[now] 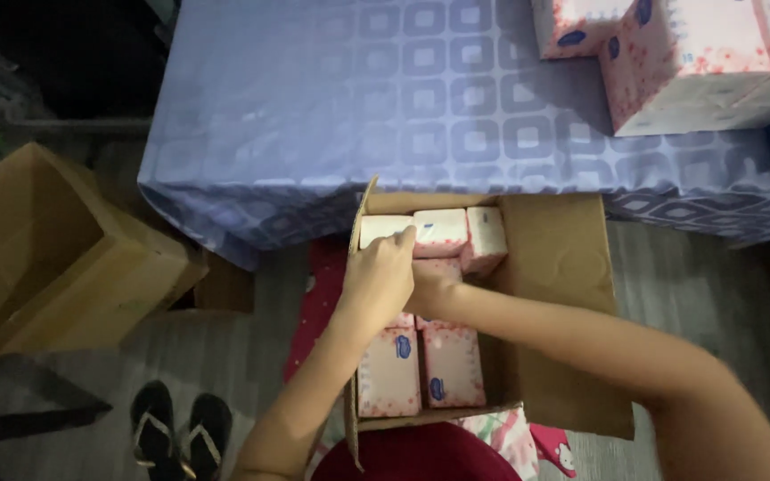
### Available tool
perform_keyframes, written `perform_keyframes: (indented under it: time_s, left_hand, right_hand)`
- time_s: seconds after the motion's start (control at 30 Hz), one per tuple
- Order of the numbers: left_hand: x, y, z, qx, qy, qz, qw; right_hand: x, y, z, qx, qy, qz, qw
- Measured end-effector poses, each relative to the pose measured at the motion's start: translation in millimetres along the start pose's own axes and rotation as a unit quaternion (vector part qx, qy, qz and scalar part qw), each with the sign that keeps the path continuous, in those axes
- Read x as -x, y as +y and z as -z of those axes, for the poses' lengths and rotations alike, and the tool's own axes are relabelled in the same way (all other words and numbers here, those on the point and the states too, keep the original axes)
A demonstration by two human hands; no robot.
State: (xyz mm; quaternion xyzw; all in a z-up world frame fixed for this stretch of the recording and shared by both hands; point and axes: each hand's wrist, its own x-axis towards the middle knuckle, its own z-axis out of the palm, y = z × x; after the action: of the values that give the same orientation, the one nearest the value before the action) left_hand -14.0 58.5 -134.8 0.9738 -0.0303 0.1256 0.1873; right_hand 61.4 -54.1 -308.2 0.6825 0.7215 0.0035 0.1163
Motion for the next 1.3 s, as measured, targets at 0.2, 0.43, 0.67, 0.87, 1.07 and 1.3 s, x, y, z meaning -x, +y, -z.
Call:
perform_keyframes:
  time_s: [0.2,0.43,0.67,0.87,1.07,1.3]
  left_hand:
    - [-0.7,-8.8,14.2,0.036,-0.033,0.027,0.998]
    - [-5.0,-1.6,30.3,0.136,0.037,0.03,0.99]
    - [-2.1,5.8,40.2,0.186,0.084,0.002,0.979]
    - [-4.8,31.2,59.8,0.284,-0.027,0.034,0.958]
    - [-2.9,37.1,63.8,0.41,-0.081,-0.009,0.909]
    - [-1.6,37.5,70.1,0.543,-0.036,-0.011,0.839]
  right_hand:
    - [-23.9,2.4,-57.7,-0.055,0.148,0.019,0.987]
    - [24.8,22.6,100.7,0.088,0.174,0.054,0.979]
    - [110.1,26.6,232.8,-0.16,0.146,-0.162,0.963]
    - [158.7,12.5,263.6,-0.214,0.231,-0.338,0.887]
    - [174.0,-0.6,255.1,-0.152,0.31,-0.348,0.872]
    - [181.5,-8.5,270.9,-0.38,0.533,-0.289,0.698]
